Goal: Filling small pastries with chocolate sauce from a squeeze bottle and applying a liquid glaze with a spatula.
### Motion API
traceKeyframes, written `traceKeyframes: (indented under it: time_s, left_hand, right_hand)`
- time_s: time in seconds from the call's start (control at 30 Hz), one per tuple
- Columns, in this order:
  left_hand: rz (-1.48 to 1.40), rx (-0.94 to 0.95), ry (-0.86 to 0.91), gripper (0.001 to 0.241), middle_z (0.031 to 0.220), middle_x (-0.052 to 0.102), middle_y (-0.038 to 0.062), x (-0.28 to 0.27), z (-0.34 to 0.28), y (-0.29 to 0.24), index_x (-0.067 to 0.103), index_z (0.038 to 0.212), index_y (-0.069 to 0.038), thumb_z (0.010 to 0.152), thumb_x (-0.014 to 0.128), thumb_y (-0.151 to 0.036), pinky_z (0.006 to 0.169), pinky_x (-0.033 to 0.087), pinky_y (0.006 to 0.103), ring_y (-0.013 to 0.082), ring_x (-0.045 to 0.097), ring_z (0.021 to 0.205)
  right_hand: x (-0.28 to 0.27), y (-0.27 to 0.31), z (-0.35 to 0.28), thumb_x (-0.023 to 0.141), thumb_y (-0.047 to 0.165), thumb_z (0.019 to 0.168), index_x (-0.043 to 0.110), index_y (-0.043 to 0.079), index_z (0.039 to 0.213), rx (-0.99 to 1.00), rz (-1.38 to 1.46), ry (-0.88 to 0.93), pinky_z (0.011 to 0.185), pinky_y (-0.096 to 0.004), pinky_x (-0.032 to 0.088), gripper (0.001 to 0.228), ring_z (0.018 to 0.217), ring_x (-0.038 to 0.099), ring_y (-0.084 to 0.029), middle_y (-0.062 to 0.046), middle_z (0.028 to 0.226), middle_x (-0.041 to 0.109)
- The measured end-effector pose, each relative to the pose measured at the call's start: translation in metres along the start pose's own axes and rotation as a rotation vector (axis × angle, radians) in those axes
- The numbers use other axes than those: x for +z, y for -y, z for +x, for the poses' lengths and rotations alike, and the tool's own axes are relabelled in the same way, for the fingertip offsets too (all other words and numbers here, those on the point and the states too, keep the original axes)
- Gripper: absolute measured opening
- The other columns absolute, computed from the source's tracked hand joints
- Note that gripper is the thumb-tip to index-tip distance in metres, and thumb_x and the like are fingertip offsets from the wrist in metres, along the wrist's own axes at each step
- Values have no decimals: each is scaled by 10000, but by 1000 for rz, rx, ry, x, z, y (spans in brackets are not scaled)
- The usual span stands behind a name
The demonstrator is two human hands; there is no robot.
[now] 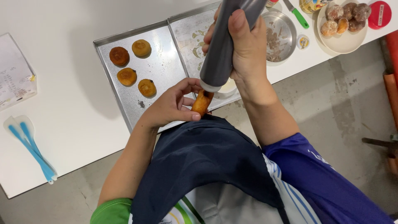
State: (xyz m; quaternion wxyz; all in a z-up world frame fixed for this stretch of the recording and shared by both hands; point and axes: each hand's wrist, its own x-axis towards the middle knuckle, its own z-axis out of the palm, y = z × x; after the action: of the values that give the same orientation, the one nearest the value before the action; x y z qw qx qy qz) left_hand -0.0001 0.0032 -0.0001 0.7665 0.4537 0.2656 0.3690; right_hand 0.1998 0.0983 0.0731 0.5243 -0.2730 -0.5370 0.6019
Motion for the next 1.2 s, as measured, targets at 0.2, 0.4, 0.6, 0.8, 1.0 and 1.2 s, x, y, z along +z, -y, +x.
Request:
traceKeyframes:
  time_s: [0.2, 0.4, 0.6, 0.8, 1.0, 1.2]
  left_hand:
    - [12, -4, -10, 897, 1354, 565, 159, -1, 2, -1, 434, 1481, 6, 756, 885, -269, 1038, 605, 396, 275, 720, 1168]
    - [17, -6, -12, 911, 1358, 561, 163, -4, 4, -1, 429, 1481, 8, 748, 885, -283, 1030, 609, 393, 275, 731, 1147]
    - [-18, -17, -6, 911, 1362, 552, 163, -6, 4, 1, 410, 1494, 14, 758, 882, -241, 1026, 604, 384, 273, 731, 1137]
    - [-71, -20, 8, 902, 1369, 535, 155, -8, 5, 1, 407, 1499, 8, 766, 887, -207, 1043, 584, 372, 264, 714, 1156]
    - [-81, -25, 19, 894, 1358, 538, 151, -8, 5, 2, 399, 1492, -1, 769, 885, -205, 1036, 587, 369, 267, 725, 1140]
    - [-63, -28, 7, 892, 1362, 547, 157, -8, 5, 1, 404, 1488, 1, 766, 879, -219, 1019, 593, 366, 269, 730, 1126]
  right_hand:
    - [-1, -1, 3, 736, 667, 944, 598, 21, 1140, -26, -21, -18, 695, -341, 660, 689, 716, 745, -215, -157, 833, 700]
    - [-1, -1, 6, 719, 687, 941, 599, 24, 1148, -40, -53, -20, 683, -338, 670, 705, 712, 755, -215, -158, 837, 704]
    - [-1, -1, 7, 720, 683, 944, 599, 23, 1147, -42, -48, -27, 682, -339, 663, 701, 706, 747, -215, -163, 831, 702]
    - [-3, 0, 8, 714, 689, 946, 604, 26, 1135, -50, -66, -43, 686, -335, 665, 698, 712, 753, -213, -165, 830, 709]
    - [-3, -1, 7, 720, 676, 953, 598, 23, 1134, -36, -35, -59, 682, -326, 647, 688, 722, 750, -217, -168, 839, 708]
    - [-4, -2, 8, 715, 661, 966, 598, 16, 1112, -41, -18, -58, 683, -330, 648, 672, 727, 750, -219, -166, 841, 708]
